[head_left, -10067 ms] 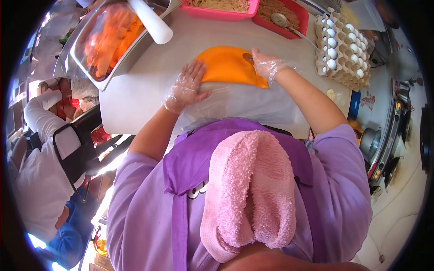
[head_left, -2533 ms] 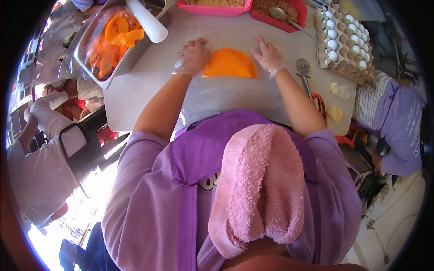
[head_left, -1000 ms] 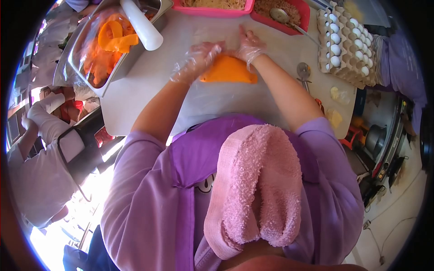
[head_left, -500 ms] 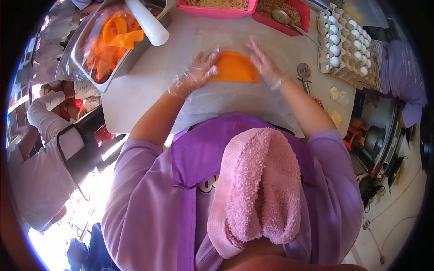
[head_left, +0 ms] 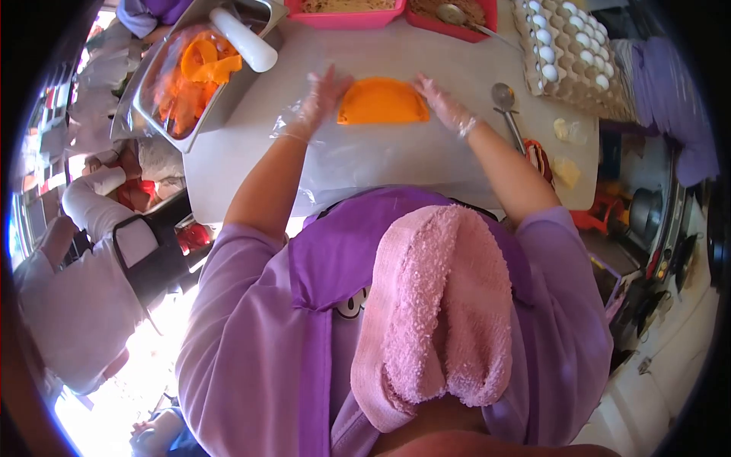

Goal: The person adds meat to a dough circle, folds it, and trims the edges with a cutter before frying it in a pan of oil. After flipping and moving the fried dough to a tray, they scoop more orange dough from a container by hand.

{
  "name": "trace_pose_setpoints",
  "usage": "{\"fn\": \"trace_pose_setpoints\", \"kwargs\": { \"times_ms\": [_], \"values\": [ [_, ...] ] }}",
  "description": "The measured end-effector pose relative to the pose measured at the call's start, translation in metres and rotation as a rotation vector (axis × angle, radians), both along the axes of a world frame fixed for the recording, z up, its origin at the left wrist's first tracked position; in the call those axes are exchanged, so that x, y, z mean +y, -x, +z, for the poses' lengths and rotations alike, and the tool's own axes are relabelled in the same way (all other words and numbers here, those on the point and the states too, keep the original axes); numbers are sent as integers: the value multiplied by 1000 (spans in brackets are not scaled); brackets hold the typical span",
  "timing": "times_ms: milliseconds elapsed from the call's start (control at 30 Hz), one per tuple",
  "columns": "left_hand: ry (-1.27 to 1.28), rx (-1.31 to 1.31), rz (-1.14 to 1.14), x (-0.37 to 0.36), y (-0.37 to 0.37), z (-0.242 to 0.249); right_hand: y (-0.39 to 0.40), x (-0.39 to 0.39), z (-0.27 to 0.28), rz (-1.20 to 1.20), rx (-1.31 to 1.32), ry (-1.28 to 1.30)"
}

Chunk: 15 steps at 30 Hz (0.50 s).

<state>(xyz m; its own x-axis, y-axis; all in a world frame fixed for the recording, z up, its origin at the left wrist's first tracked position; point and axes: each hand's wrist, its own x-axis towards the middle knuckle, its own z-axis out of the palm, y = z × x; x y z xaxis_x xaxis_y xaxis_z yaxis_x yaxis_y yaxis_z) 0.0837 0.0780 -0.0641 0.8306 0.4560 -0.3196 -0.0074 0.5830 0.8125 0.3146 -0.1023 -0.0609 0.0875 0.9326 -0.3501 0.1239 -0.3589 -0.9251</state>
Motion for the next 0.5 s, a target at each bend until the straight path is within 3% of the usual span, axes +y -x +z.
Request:
{"fn": "trace_pose_setpoints", "kwargs": {
  "times_ms": [33, 67, 133, 200, 267, 300, 400, 500],
  "values": [
    [-137, 25, -25, 6, 5, 4, -1, 2, 10, -222, 417, 20],
    [-152, 18, -58, 5, 8, 6, -3, -1, 22, -252, 414, -2],
    [-530, 54, -171, -11, 23, 4, 6, -22, 47, -470, 738, -190],
    [-1257, 70, -268, -3, 36, -33, 11, -51, 50, -569, 765, -267],
    [-1310, 102, -327, -15, 21, -9, 19, -96, 49, -662, 600, -295],
    [-1243, 99, -339, -15, 22, -14, 23, -124, 53, -708, 647, -267],
    [-1015, -505, -631, -106, -104, -11, 47, -217, 67, -918, 758, -302],
    [-661, -988, -798, -170, -144, 9, 76, -317, 82, -1276, 652, -448]
  ]
}}
